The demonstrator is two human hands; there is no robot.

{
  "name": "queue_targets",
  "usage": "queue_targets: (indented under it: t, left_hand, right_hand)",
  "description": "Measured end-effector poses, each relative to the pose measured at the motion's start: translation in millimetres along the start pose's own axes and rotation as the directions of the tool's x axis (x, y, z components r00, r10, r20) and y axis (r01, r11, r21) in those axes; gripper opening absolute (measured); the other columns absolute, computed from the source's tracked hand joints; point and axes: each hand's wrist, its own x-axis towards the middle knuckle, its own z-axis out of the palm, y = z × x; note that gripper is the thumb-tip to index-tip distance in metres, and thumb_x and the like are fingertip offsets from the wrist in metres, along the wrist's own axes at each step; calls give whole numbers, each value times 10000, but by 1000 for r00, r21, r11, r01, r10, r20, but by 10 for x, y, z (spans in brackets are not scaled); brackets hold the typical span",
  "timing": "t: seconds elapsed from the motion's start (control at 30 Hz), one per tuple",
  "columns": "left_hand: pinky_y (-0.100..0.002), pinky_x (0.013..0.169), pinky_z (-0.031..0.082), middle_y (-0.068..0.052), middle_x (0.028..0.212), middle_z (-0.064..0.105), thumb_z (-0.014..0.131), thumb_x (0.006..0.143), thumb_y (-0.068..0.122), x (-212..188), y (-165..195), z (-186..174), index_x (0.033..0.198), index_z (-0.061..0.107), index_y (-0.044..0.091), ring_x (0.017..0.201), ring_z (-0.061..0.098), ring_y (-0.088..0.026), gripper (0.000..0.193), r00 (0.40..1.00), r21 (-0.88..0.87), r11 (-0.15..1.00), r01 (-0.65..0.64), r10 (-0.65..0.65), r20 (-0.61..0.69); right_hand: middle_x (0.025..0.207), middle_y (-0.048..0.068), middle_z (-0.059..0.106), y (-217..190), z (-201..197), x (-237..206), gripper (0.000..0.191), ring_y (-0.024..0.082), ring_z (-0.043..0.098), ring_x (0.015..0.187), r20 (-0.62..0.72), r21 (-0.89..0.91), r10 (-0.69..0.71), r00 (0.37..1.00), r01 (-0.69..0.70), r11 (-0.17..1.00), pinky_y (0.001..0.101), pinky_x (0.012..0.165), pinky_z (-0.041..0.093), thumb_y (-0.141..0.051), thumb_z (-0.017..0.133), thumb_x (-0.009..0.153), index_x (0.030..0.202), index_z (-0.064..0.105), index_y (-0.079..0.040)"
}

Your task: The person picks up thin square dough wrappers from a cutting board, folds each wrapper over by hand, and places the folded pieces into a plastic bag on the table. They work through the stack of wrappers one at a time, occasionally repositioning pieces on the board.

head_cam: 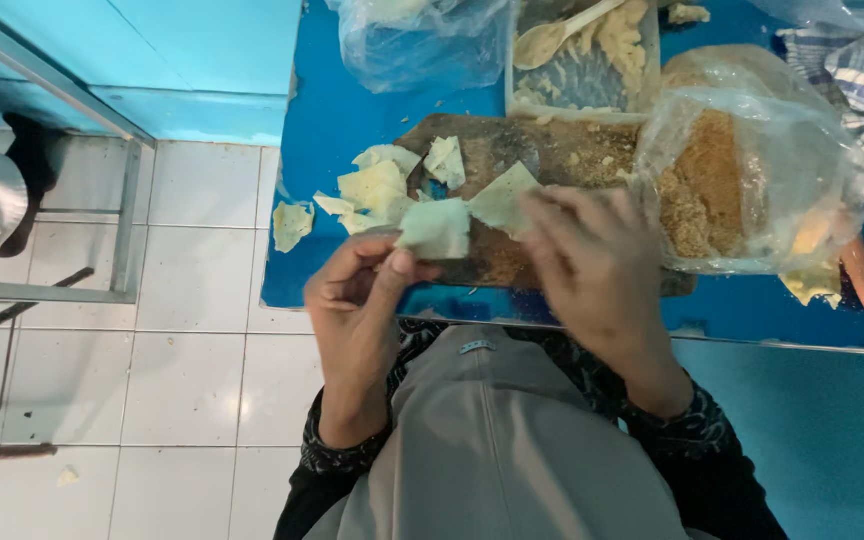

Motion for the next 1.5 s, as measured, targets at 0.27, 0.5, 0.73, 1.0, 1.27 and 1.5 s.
queue_targets:
  t: [0.27,0.5,0.73,1.0,1.27,1.5]
  left_hand:
    - [-239,781,544,-147,1176,702,746,1002,-13,-45,-128,244,1049,708,-69,929,645,-103,82,963,134,982,-135,99,249]
    - [-246,825,623,-82,1067,740,721,991,-11,4,-84,339,1064,669,-42,942,707,-86,94,981,327,938,-114,55,186]
    - [-253,774,614,-96,1044,748,718,979,-8,17,-34,457,1144,650,-14,887,759,-128,180,960,541,800,-262,155,235]
    - [-363,747,569,-145,1105,646,684,961,-43,30,-63,522,1199,605,6,885,703,-287,256,912,693,593,-410,242,333]
    - [-437,776,545,-222,1314,569,614,859,-60,31,-162,611,1190,625,-13,1076,632,-357,334,872,848,211,-485,188,452]
    - [-593,1162,382,-198,1281,555,623,846,58,121,-291,571,1154,631,-78,1261,528,-356,337,730,769,17,-640,326,600]
  right_hand:
    - [1188,104,727,37,84,-154,491,125,687,1086,385,866,242,891,-439,241,278,951,567,-11,704,972,1441,559,12]
    - [1221,84,705,111,76,-237,521,105,669,1076,359,886,229,905,-407,222,250,904,560,81,669,943,1442,547,-6]
    - [1046,82,751,99,44,-193,384,100,731,959,239,839,370,898,-382,386,251,809,643,40,680,1003,1378,615,-11]
    - [1077,96,762,22,-1,-27,448,136,752,959,-36,448,245,969,-203,871,278,787,629,17,757,991,1406,614,-70]
    - [1037,89,710,7,59,170,489,268,710,964,-88,107,29,996,-19,994,439,834,532,-49,758,994,1453,589,-59]
    - [1159,130,618,107,-166,180,375,311,645,1050,27,14,17,999,-17,1000,433,829,533,-115,725,998,1370,680,-123]
